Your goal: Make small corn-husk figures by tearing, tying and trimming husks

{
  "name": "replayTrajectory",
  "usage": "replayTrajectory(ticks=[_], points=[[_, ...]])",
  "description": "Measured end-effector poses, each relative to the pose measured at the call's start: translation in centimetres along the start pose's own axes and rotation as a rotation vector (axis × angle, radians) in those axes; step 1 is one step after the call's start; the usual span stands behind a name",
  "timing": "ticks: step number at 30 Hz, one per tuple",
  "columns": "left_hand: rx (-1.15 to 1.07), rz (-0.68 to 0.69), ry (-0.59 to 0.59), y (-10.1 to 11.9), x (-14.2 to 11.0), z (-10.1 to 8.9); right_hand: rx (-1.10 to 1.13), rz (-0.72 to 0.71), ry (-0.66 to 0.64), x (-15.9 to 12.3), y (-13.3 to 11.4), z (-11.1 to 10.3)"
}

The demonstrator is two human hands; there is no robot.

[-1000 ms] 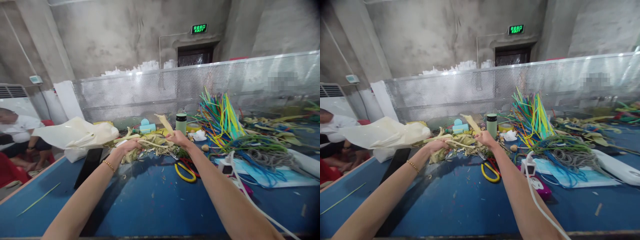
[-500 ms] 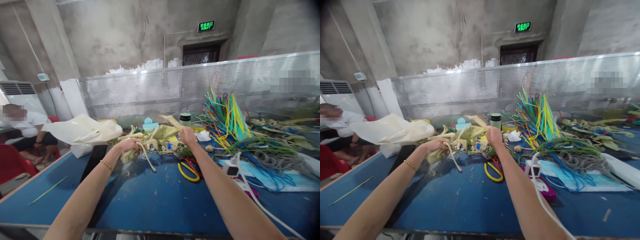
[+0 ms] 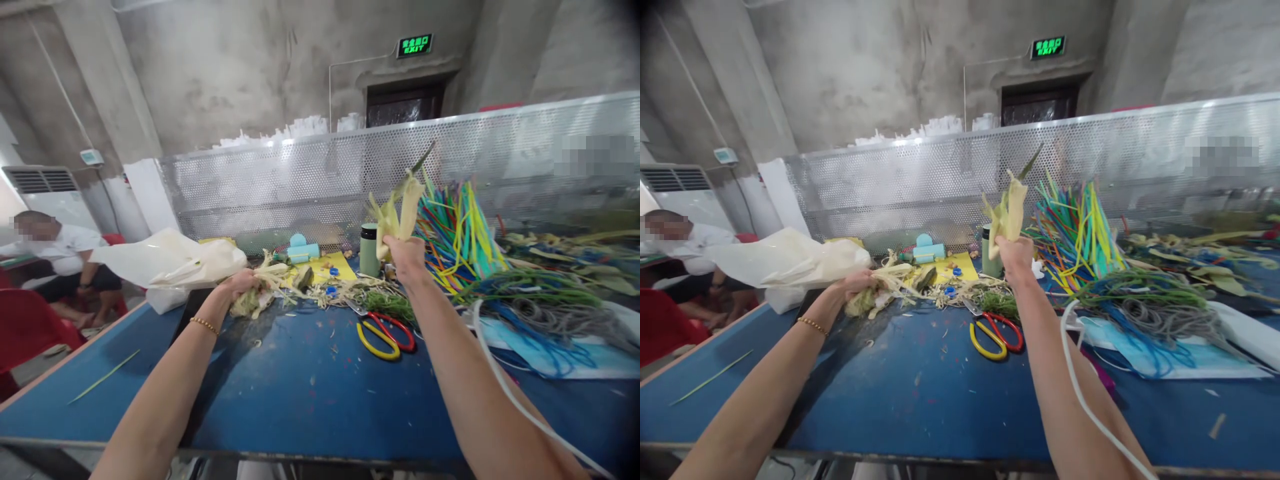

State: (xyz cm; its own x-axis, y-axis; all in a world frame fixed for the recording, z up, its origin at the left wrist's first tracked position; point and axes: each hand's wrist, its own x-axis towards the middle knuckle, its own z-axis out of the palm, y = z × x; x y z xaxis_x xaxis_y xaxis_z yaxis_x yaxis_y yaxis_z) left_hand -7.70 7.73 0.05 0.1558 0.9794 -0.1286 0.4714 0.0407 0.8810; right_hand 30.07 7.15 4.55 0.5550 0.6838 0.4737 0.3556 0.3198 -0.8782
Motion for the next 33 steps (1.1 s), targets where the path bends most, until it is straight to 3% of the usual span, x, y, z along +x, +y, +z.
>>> replayTrajectory(ticks=[4, 6, 8, 12, 16, 23, 26, 31, 33], points=[[0.094, 0.037, -0.113, 1.0, -0.9, 1.3, 0.152, 0.096, -0.085, -1.9, -1.5, 0.9], [0.082, 0.058, -0.082, 1.9, -1.3, 2.0, 0.199, 0.086, -0.162, -2.7, -1.9, 1.3], [-0.020, 0.056, -0.057, 2.9, -1.7, 2.6, 0.247, 0.078, -0.227, -3.2, -1.9, 1.5], [-0.292, 0.107, -0.221, 4.6, -2.1, 3.1, 0.350, 0.113, -0.423, -3.8, -1.5, 1.8], [-0.384, 0.133, -0.333, 5.9, -2.4, 3.5, 0.415, 0.159, -0.616, -4.4, -1.3, 2.3], [-0.544, 0.111, -0.429, 7.5, -3.4, 4.8, 0.524, 0.179, -0.750, -5.4, -2.2, 2.7], [-0.636, 0.098, -0.417, 7.7, -3.2, 5.3, 0.533, 0.192, -0.779, -5.7, -2.6, 2.3], [-0.682, 0.108, -0.432, 7.9, -1.9, 6.7, 0.480, 0.184, -1.017, -6.9, -2.8, 2.5], [-0.677, 0.111, -0.440, 8.2, -1.3, 7.8, 0.392, 0.126, -1.030, -7.6, -2.7, 3.1]])
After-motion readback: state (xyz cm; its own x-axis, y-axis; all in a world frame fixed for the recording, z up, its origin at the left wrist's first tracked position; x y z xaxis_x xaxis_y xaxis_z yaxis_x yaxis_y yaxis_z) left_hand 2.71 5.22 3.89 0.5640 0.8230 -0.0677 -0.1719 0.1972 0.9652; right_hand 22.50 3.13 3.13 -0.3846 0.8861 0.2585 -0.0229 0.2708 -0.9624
